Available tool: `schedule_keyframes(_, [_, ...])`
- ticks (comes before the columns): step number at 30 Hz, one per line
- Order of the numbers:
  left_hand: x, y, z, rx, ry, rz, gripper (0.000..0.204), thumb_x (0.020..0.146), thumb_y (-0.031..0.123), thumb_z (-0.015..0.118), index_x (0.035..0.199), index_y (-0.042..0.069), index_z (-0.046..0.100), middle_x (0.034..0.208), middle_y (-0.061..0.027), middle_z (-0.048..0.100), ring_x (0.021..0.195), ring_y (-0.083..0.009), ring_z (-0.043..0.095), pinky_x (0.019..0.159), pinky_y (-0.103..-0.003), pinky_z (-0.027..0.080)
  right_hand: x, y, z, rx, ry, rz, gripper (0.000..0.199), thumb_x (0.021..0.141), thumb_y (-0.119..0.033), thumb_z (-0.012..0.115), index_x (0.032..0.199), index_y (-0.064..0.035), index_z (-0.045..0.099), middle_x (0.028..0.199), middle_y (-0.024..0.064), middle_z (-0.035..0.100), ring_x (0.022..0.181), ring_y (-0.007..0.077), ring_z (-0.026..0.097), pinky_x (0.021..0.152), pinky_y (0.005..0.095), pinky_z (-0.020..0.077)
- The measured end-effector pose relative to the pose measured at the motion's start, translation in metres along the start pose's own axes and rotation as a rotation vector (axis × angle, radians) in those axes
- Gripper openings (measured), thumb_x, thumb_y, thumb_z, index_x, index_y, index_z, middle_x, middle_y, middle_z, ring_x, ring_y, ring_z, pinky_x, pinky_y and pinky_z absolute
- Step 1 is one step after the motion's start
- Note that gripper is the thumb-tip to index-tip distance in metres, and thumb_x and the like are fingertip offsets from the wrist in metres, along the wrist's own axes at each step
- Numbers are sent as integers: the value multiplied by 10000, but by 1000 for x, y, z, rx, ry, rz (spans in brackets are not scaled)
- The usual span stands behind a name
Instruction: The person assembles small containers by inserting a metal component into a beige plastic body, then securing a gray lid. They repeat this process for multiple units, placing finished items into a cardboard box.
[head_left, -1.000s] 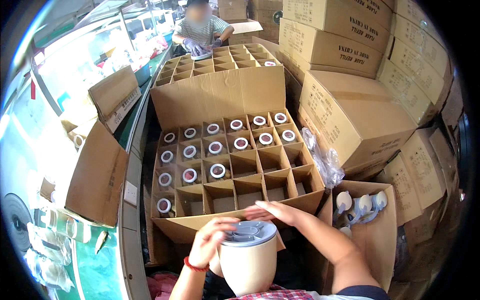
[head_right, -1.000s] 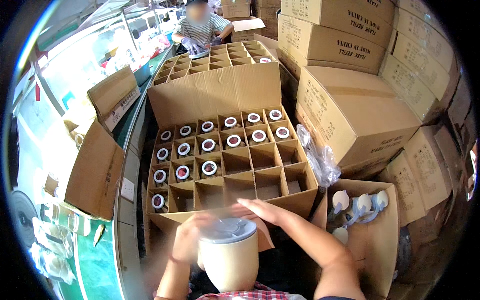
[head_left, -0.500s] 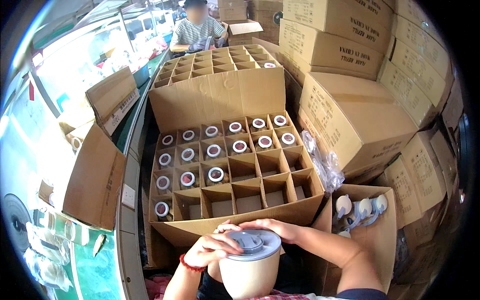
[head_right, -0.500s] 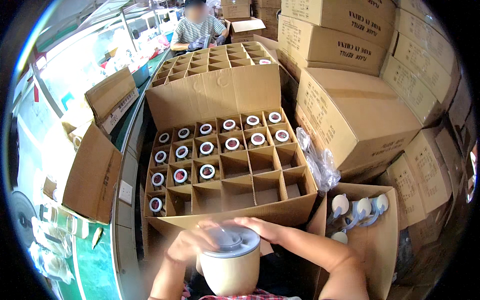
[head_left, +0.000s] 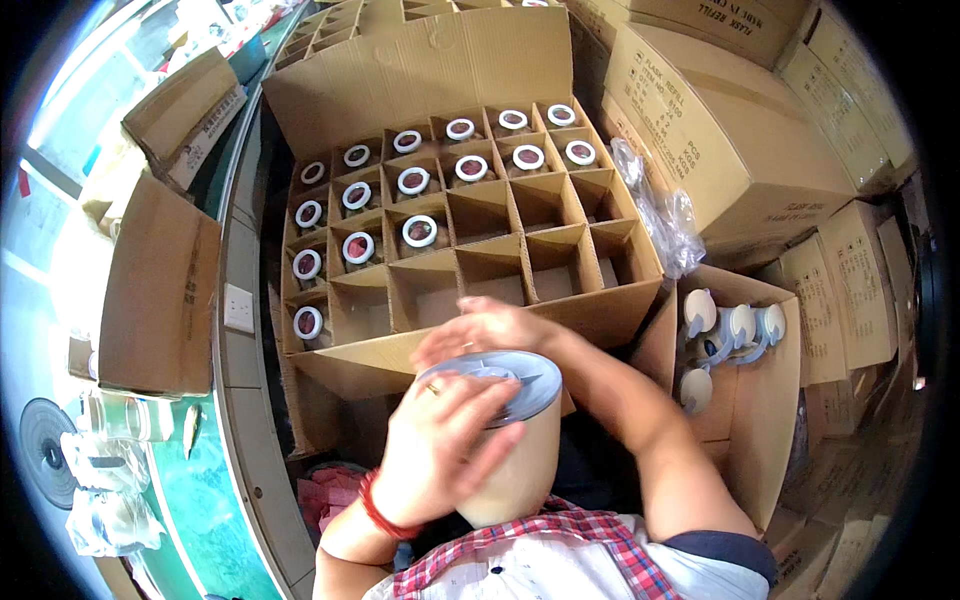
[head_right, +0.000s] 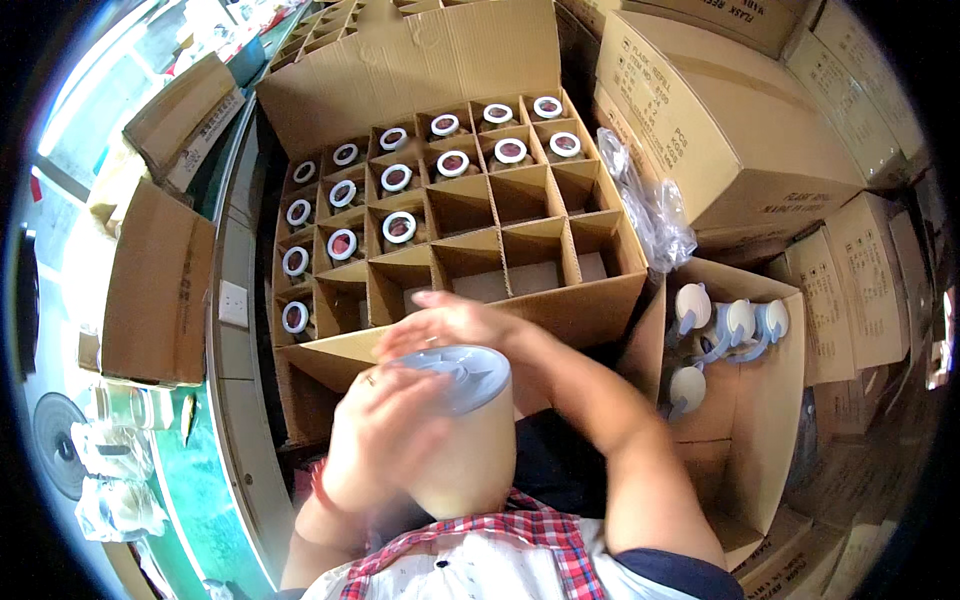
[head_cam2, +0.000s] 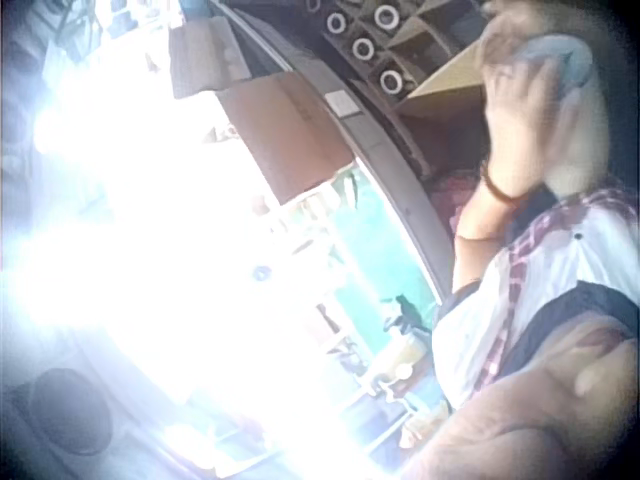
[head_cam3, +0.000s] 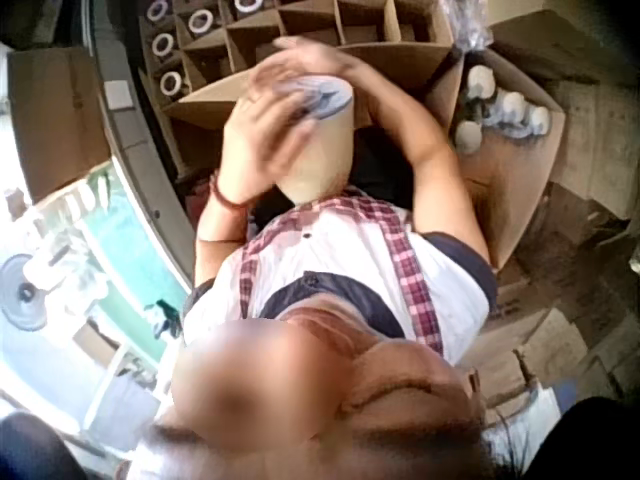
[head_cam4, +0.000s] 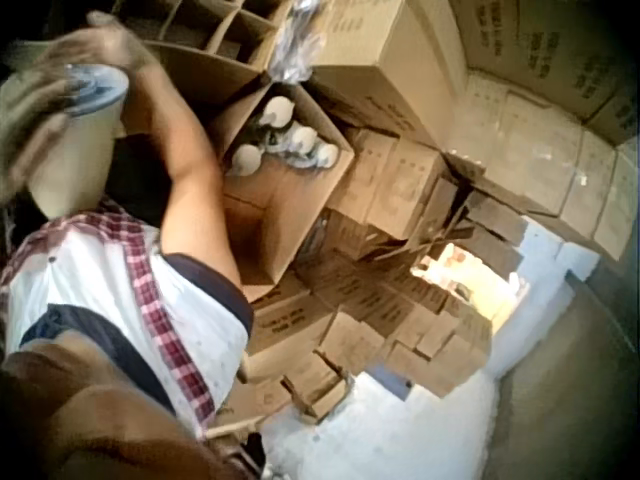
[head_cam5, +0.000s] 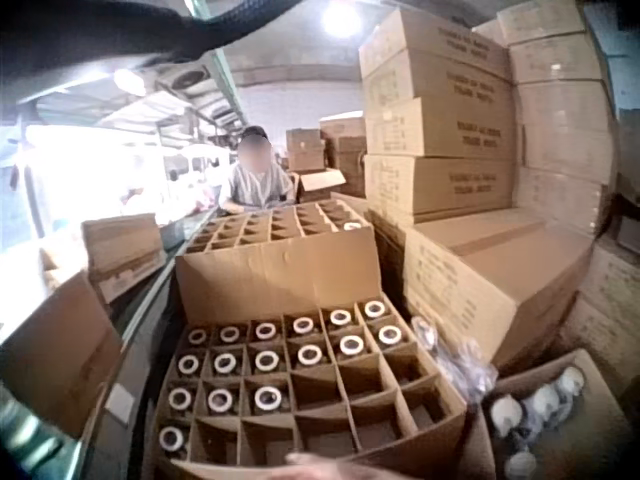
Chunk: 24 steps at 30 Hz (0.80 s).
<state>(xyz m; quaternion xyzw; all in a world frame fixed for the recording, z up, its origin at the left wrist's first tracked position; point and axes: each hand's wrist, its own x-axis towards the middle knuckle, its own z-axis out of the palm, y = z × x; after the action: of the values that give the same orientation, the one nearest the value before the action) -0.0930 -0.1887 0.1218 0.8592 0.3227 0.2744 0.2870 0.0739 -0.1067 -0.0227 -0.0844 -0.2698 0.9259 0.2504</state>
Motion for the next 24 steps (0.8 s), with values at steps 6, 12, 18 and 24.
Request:
schedule_keyframes(6, [3,1,12,98,26,81,118,797,182,723,880,99,726,934,-10,694,969,-198,635,970,-404,418,-9,8,2,-87,-134,-93,543,989,-351,430,1299,86,521,1347,191,548,1235,259,530,1094,360,364])
schedule_keyframes(12, [-21,-141,36,-1239,-128,253,347,924,347,590,855,51,759,997,-102,693,1303,-393,386,1116,-586,158,-87,2,44,-847,460,7,579,1030,-412,340,1338,59,477,1308,174,571,1208,278,545,1058,338,375])
schedule_keyframes(18, [-14,-146,39,-1225,-134,154,337,936,351,595,920,48,742,1149,-209,622,1275,-444,426,1085,-598,244,-101,-8,39,-1025,547,22,673,1021,-528,316,1340,34,503,1299,187,588,1205,283,567,1047,353,405])
schedule_keyframes(24, [0,-16,1,-165,58,-58,237,837,219,696,988,36,704,1063,-105,672,1050,-286,626,1015,-449,400,1,8,-18,-8,58,78,685,1009,-506,318,1327,75,495,1335,205,551,1234,254,530,1091,355,366])
